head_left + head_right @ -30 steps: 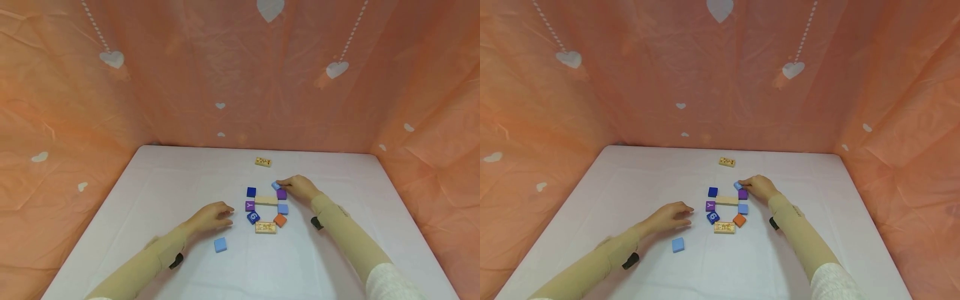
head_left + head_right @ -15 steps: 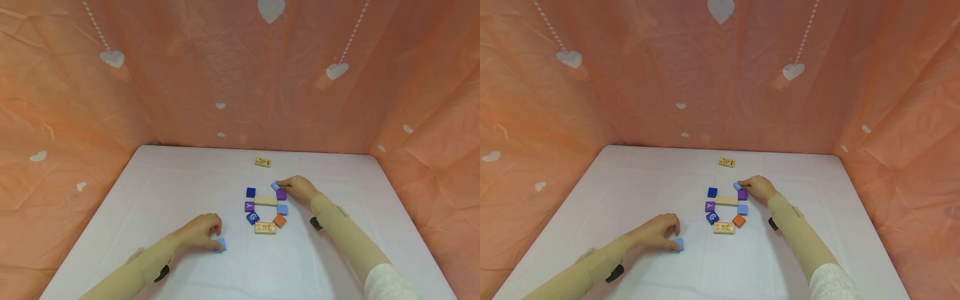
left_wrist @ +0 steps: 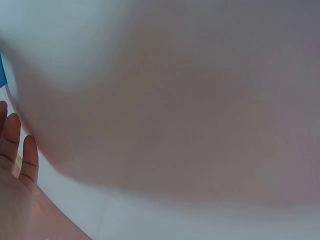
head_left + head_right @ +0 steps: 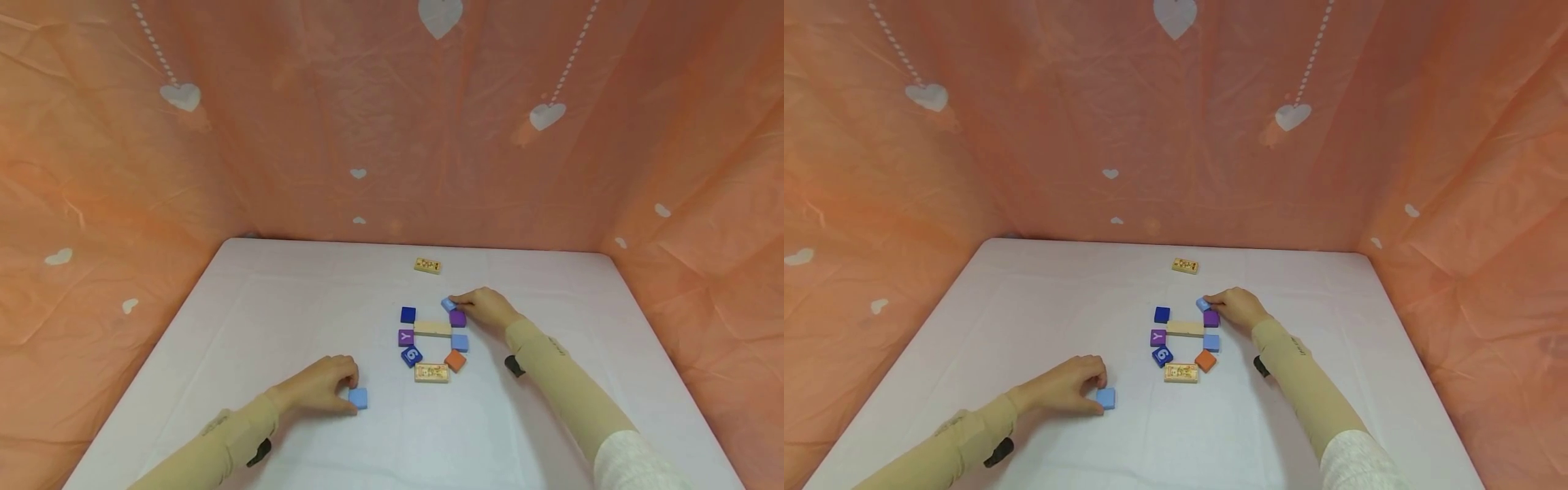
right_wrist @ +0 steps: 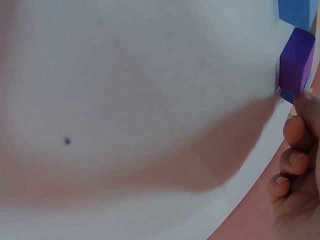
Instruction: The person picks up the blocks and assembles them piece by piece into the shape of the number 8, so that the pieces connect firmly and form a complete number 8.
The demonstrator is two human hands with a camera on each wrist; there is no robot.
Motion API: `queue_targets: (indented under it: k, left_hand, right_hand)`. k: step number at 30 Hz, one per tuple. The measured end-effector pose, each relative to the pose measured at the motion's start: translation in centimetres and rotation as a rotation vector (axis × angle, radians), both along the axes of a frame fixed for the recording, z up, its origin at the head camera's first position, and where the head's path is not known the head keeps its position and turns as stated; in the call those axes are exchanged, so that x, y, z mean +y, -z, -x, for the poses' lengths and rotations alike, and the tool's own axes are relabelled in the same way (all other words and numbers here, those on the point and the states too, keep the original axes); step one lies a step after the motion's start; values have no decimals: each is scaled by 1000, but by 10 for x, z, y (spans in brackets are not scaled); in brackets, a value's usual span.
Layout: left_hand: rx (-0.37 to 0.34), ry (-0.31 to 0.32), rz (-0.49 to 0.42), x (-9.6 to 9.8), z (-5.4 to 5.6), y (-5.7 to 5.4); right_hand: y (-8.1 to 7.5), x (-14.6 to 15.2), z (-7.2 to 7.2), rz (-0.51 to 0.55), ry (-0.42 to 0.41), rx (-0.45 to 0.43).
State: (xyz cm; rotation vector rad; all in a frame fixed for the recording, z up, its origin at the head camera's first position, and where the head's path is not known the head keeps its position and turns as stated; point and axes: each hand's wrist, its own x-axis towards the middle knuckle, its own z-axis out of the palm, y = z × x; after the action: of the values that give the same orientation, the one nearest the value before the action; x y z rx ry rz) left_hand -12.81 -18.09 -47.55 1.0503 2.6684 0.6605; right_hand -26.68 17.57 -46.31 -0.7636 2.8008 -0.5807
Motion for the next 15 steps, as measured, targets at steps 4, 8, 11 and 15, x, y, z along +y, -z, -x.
queue_targets:
  k: [4,8,11,15]
  left_hand:
    - [43,-10,-6,-2,2,-1]
    - [67,-38,-3,-3,6,-2]
    - [86,-63,1,-5,11,-3]
    - [109,-97,11,-6,16,-5]
  right_hand:
    - [-1,0,0,-2,-1,4]
    - [-2,-1,0,-10,8,-4]
    - [-3,-2,-2,-8,19,-20]
    - [-1,-2,-1,-11,18,-22]
